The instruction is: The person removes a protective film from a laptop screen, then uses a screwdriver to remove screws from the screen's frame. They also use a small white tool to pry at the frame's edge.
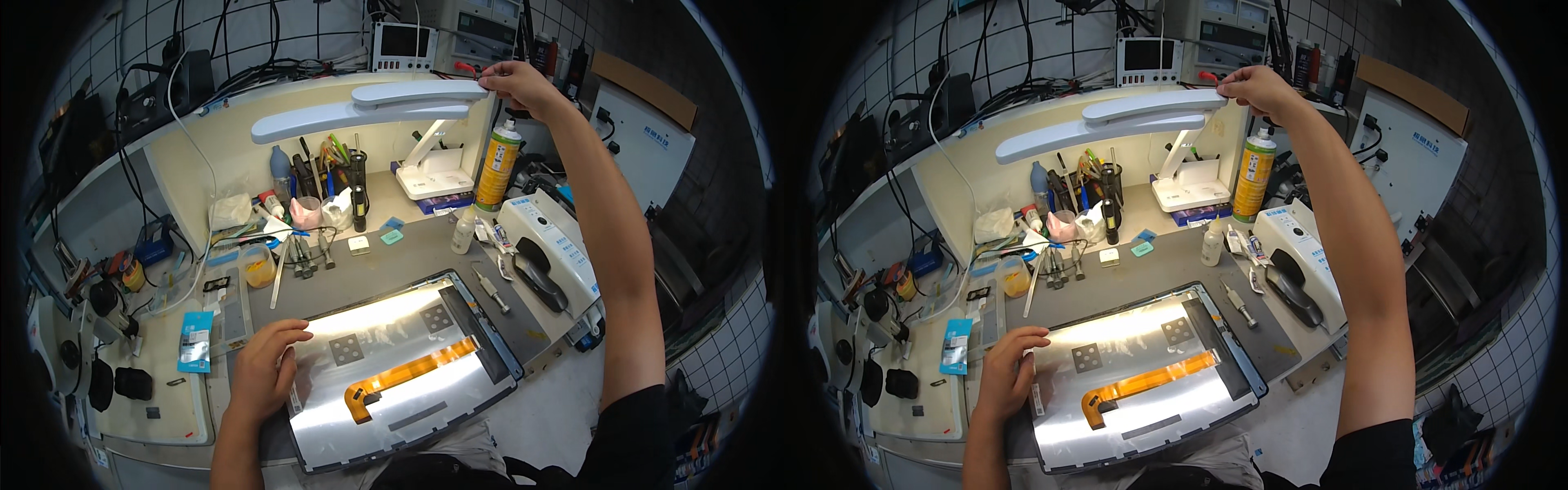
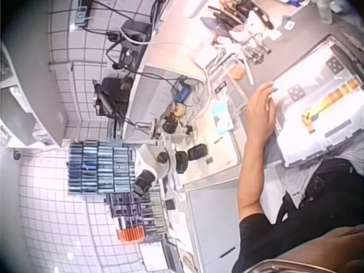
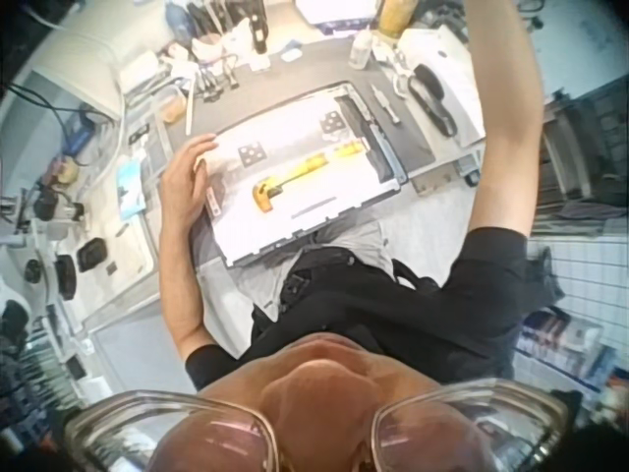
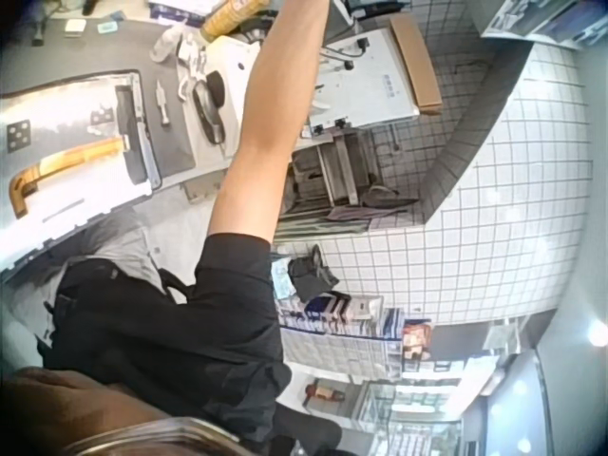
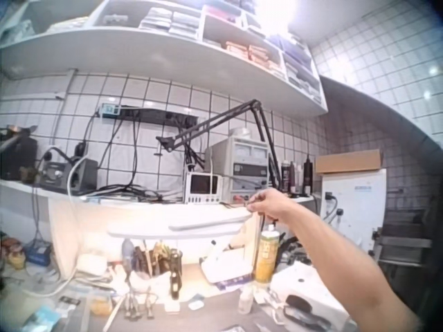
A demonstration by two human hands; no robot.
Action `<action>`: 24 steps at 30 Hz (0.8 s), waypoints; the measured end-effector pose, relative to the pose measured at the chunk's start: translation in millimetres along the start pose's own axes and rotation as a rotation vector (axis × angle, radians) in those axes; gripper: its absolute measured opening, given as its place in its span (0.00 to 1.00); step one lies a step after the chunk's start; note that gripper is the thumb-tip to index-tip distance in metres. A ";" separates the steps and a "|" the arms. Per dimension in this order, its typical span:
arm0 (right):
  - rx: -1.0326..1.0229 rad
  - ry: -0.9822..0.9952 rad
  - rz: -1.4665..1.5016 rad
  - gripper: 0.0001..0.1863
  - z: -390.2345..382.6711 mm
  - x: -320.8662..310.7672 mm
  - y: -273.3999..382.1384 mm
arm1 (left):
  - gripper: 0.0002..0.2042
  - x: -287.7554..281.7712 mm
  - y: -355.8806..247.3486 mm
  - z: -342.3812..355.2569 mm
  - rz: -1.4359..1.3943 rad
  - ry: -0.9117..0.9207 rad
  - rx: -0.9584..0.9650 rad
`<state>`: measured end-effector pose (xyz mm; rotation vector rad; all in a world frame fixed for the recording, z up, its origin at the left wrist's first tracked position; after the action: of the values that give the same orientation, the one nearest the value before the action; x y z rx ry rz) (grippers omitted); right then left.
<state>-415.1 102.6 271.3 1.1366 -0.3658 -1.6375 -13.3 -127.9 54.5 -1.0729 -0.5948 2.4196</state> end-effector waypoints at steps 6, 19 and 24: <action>0.084 -0.020 -0.029 0.15 -11.9 1.4 -4.8 | 0.14 -1.1 -0.7 1.1 0.004 -0.010 0.020; -0.653 -0.097 -0.425 0.09 -96.8 -37.7 7.6 | 0.15 8.3 1.1 1.3 -0.004 0.017 -0.015; -0.651 0.176 -0.448 0.06 -234.8 36.7 7.0 | 0.14 6.9 3.6 1.5 0.007 0.033 -0.028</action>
<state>-219.3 136.8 140.9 0.8750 0.5449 -1.8212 -19.5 -127.5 49.5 -1.1261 -0.6168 2.4009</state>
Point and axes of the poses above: each hand's wrist, its own z-axis towards the middle knuckle, its own x-axis out of the palm, y = z × x, the point moved 9 cm from there along z, towards the middle knuckle, and after that the axes turned 8 degrees about -y, right-handed, at the moved point
